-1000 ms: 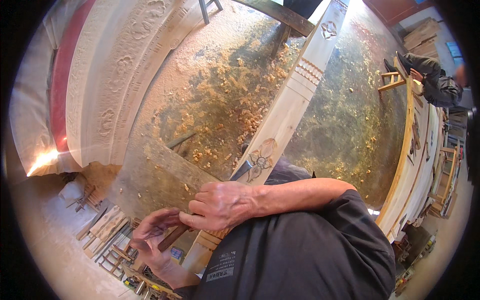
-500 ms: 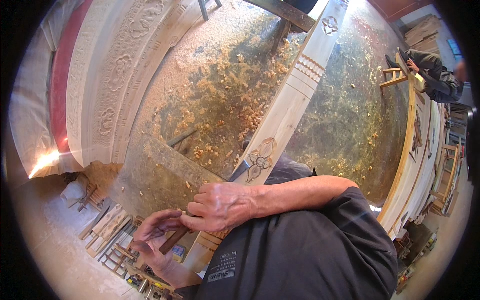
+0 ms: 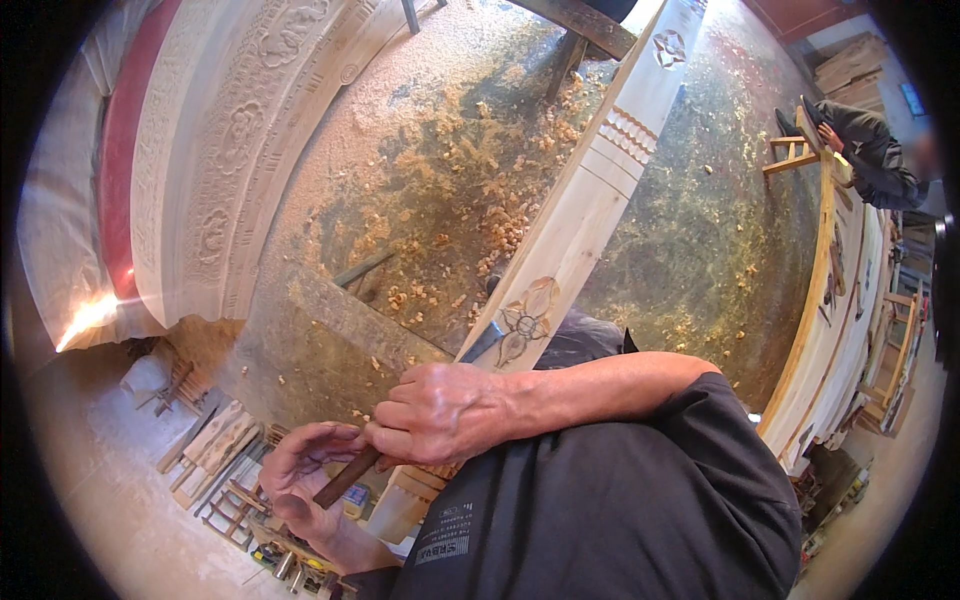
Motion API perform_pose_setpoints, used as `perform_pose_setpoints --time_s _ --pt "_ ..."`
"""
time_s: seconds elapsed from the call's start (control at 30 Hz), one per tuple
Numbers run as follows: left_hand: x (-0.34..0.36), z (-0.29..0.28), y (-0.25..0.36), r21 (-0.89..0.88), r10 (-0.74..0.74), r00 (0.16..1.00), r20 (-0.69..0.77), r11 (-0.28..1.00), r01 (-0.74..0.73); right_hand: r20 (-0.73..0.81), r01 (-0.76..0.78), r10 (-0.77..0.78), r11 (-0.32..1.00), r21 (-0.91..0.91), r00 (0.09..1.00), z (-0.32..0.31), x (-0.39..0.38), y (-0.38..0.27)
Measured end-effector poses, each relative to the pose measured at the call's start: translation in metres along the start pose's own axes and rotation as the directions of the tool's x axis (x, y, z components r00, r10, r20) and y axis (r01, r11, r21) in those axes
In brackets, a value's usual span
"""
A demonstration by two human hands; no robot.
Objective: The person carves a floral pattern into a long wooden board using a chisel and a wooden mallet, occasionally picking up different chisels from a nearby table.
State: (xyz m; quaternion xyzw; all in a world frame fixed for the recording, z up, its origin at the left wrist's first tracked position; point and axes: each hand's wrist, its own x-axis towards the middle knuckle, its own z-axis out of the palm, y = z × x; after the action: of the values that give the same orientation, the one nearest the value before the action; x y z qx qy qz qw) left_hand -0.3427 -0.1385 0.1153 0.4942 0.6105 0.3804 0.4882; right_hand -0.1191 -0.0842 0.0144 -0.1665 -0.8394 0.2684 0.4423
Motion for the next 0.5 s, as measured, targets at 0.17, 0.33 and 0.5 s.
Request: perform_pose_setpoints --time_s 0.17,0.33,0.5 --pt "0.000 -0.015 0.005 -0.156 0.133 0.970 -0.206 0.974 -0.167 -0.028 -0.026 0.026 1.000 0.009 0.999 -0.003 0.001 0.001" --pt "0.004 0.000 0.000 -0.109 0.233 0.965 -0.120 0.963 -0.246 -0.039 -0.056 0.057 0.998 0.027 0.998 -0.005 0.002 0.000" --pt "0.005 -0.013 0.009 -0.049 0.260 0.937 -0.231 0.959 -0.278 -0.037 -0.072 0.073 0.997 0.015 0.997 -0.008 0.004 0.000"
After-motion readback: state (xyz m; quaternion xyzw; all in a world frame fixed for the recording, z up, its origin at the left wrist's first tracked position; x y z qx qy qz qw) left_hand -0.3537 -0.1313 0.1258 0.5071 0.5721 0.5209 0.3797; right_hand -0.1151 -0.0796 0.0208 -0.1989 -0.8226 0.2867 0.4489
